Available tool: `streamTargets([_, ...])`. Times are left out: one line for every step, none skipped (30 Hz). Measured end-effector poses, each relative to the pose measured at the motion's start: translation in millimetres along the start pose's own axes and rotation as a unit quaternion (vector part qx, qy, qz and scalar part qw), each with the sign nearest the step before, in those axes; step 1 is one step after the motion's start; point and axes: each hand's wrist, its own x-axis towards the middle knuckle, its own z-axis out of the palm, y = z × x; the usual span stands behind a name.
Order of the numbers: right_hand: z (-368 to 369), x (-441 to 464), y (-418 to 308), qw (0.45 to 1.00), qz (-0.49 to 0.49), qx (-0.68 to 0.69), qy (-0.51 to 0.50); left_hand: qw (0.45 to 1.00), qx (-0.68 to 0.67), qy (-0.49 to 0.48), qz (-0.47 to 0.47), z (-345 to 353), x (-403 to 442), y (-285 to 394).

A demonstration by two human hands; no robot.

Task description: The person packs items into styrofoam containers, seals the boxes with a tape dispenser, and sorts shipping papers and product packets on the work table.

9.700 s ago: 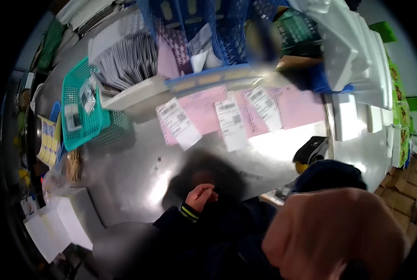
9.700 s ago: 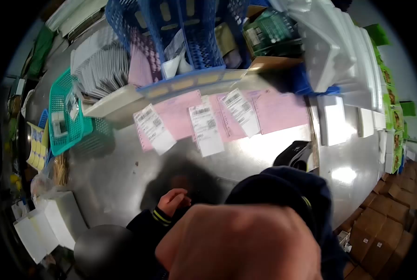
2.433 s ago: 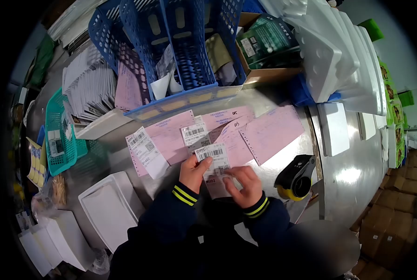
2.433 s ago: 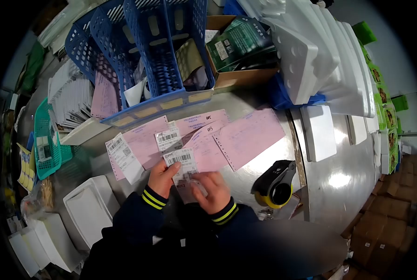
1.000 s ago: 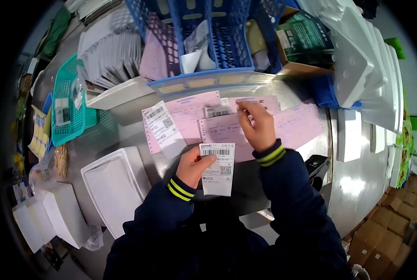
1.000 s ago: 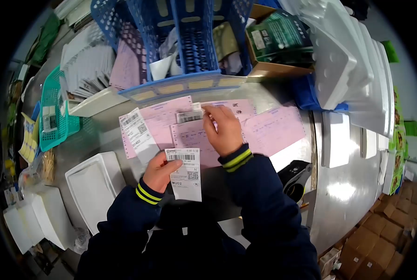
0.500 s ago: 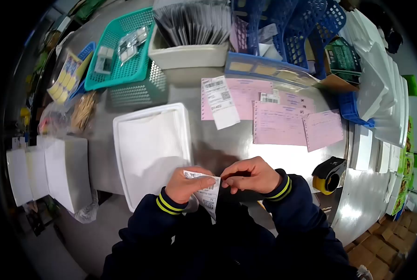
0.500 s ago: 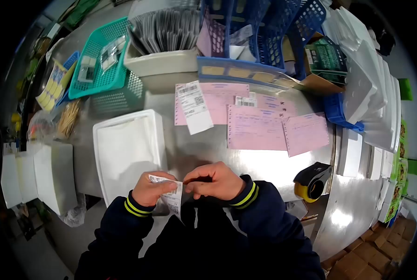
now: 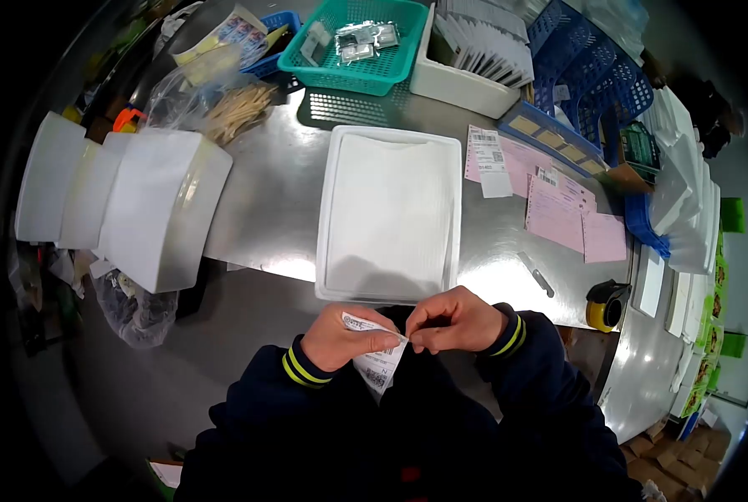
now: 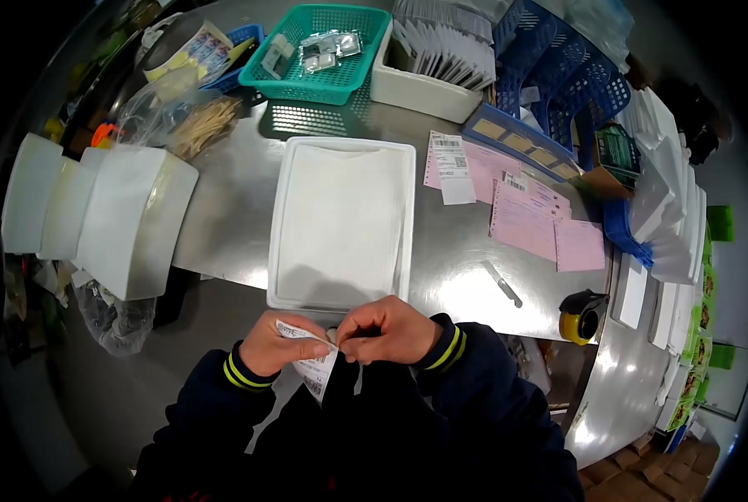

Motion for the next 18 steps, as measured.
streamTargets([8.2,2.7,-2.0,1.0,0.016,-0.003,0.002,1.0,-0.001,0.001,0.016,-4.2,-8.1,-3.5])
streamTargets([16.3,6.0,-1.5,1.0,-0.001,0.003,-0.004,1.0,-0.007,0.002,0.008,-6.6,-16.5,-2.2])
streamTargets([22.7,9.2,-0.1,1.0,-0.005,-0.007,-0.009,1.0,-0.012,-0.002,0.015,-9.8,-22.7,-4.2])
streamTargets([28.5,11.9,0.8,1.0,-0.008,-0.016,-0.013,1.0,-0.018,-0.006,0.021,-12.4,-28.4,-6.2])
streamTargets([33.1,14.3,0.0,1.0,-0.005,-0.019,-0.014,0.999,-0.021,-0.005,0.024,-14.8,-32.6,-8.3])
streamTargets([37.4,16.6,-1.9,1.0,0.01,-0.026,-0.013,1.0,-0.016,-0.007,0.023,-17.0,-36.5,-9.6])
streamTargets([41.3,18.6,-3.1,0.999,0.026,-0.032,-0.013,1.0,-0.011,-0.009,0.021,-18.9,-40.2,-10.9])
streamTargets([43.7,20.4,-2.6,0.999,0.029,-0.034,-0.016,1.0,-0.015,-0.006,0.022,-20.2,-43.0,-12.5])
streamTargets([45.8,22.9,-0.9,0.999,0.019,-0.029,-0.023,1.0,-0.017,-0.008,0.023,-22.1,-45.4,-14.5])
streamTargets([47.9,25.0,0.8,0.999,0.01,-0.023,-0.03,1.0,-0.02,-0.01,0.022,-23.7,-47.7,-16.6])
streamTargets([49.7,26.6,0.6,0.999,0.014,-0.023,-0.032,0.999,-0.023,-0.008,0.022,-24.7,-49.7,-18.3])
streamTargets([50.8,27.7,-1.1,0.999,0.026,-0.032,-0.03,0.999,-0.034,-0.006,0.024,-25.4,-51.0,-19.3])
streamTargets([52.2,28.7,-2.2,0.998,0.038,-0.041,-0.027,0.999,-0.045,-0.004,0.025,-25.9,-52.5,-20.2])
streamTargets([53.7,29.3,-2.4,0.998,0.04,-0.04,-0.03,0.999,-0.047,-0.002,0.024,-26.0,-54.2,-20.5])
streamTargets([54.5,29.9,-3.2,0.998,0.039,-0.036,-0.034,0.999,-0.045,0.001,0.024,-26.0,-55.3,-19.7])
streamTargets([55.4,30.5,-3.2,0.998,0.038,-0.032,-0.038,0.999,-0.042,0.003,0.024,-26.2,-56.4,-19.6])
streamTargets([55.7,30.9,-1.9,0.998,0.038,-0.031,-0.039,0.999,-0.042,0.004,0.024,-26.3,-57.2,-20.0])
streamTargets([55.4,31.4,0.0,0.998,0.029,-0.026,-0.044,0.999,-0.045,0.005,0.021,-26.4,-57.4,-20.4])
